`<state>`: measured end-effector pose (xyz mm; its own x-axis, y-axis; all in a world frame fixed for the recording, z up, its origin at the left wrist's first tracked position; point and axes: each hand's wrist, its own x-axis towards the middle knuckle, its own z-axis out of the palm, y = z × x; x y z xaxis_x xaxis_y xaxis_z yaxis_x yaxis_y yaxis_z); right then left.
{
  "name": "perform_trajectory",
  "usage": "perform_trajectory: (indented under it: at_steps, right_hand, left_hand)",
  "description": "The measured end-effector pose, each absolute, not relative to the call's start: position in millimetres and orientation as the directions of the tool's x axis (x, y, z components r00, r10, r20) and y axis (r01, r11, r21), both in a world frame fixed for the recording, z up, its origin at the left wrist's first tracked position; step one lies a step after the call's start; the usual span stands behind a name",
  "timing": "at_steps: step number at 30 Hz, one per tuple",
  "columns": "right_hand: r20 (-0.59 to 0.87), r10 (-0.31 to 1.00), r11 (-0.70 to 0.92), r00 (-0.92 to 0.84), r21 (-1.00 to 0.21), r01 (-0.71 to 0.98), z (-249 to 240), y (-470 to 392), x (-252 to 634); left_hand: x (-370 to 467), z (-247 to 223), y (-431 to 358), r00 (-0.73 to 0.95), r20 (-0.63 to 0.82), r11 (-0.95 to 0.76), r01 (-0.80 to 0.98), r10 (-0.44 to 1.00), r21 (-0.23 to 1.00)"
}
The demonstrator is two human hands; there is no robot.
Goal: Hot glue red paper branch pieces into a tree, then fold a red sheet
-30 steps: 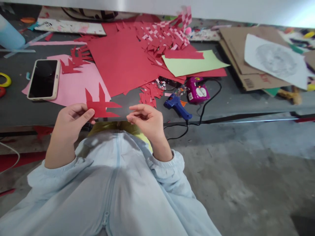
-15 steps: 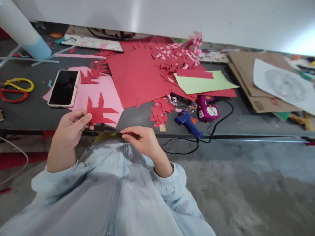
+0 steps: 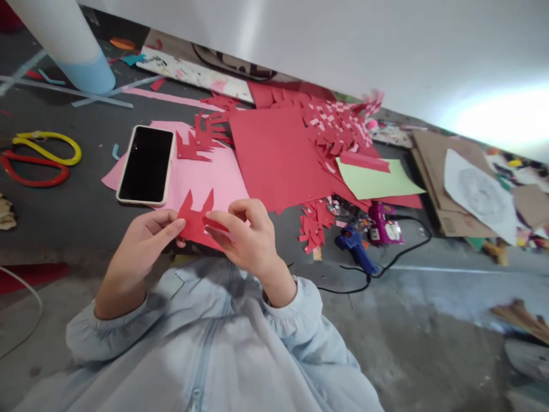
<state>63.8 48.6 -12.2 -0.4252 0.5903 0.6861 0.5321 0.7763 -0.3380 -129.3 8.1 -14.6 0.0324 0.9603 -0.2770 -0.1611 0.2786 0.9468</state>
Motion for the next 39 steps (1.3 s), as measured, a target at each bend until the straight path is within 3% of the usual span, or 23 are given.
perform_trajectory:
  at_steps: [4,7,11,15,23,30,33,36,39]
  right_hand:
    - [0.712,0.494,0.856,-0.499,-0.298,0.423,-16.3,65.2,41.6]
    - [0.710,0.498,0.859,-0.497,-0.327,0.394,-22.9,81.1,38.8]
    - [0.778,0.564,0.779,-0.276,-0.392,0.489,-38.8,101.5,43.3]
    - [0.788,0.583,0.741,-0.199,-0.415,0.529,-53.8,110.6,45.1]
    - [0.751,0.631,0.717,-0.193,-0.469,0.516,-51.6,110.6,42.7]
    - [0.672,0.731,0.652,-0.121,-0.635,0.414,-30.7,105.3,35.7]
    - [0.556,0.792,0.608,-0.252,-0.685,0.401,-6.9,96.5,44.2]
    - [0.499,0.715,0.697,-0.490,-0.561,0.446,17.0,85.6,66.9]
    - [0.480,0.692,0.720,-0.540,-0.515,0.465,26.7,78.5,97.7]
  left_hand:
    - [-140.8,-24.7,11.3,0.078,-0.235,0.244,-0.161,0.969,0.956]
    - [-143.4,-36.3,8.7,0.057,-0.154,0.159,-0.114,0.986,0.981]
    - [-143.9,-43.3,4.6,0.010,-0.078,0.077,0.039,0.997,0.996]
    - [-145.1,-40.1,5.4,0.006,0.003,-0.004,0.167,1.000,0.986]
    - [-142.9,-37.4,4.8,-0.031,-0.007,0.015,0.262,0.999,0.965]
    - [-133.4,-23.5,7.7,-0.072,-0.028,0.052,0.366,0.997,0.929]
    - [-124.5,-7.7,13.7,-0.078,-0.041,0.072,0.455,0.996,0.887]
    - [-115.9,9.0,24.3,-0.051,-0.074,0.089,0.638,0.996,0.764]
    - [-108.5,21.8,37.7,-0.014,-0.071,0.055,0.783,0.997,0.620]
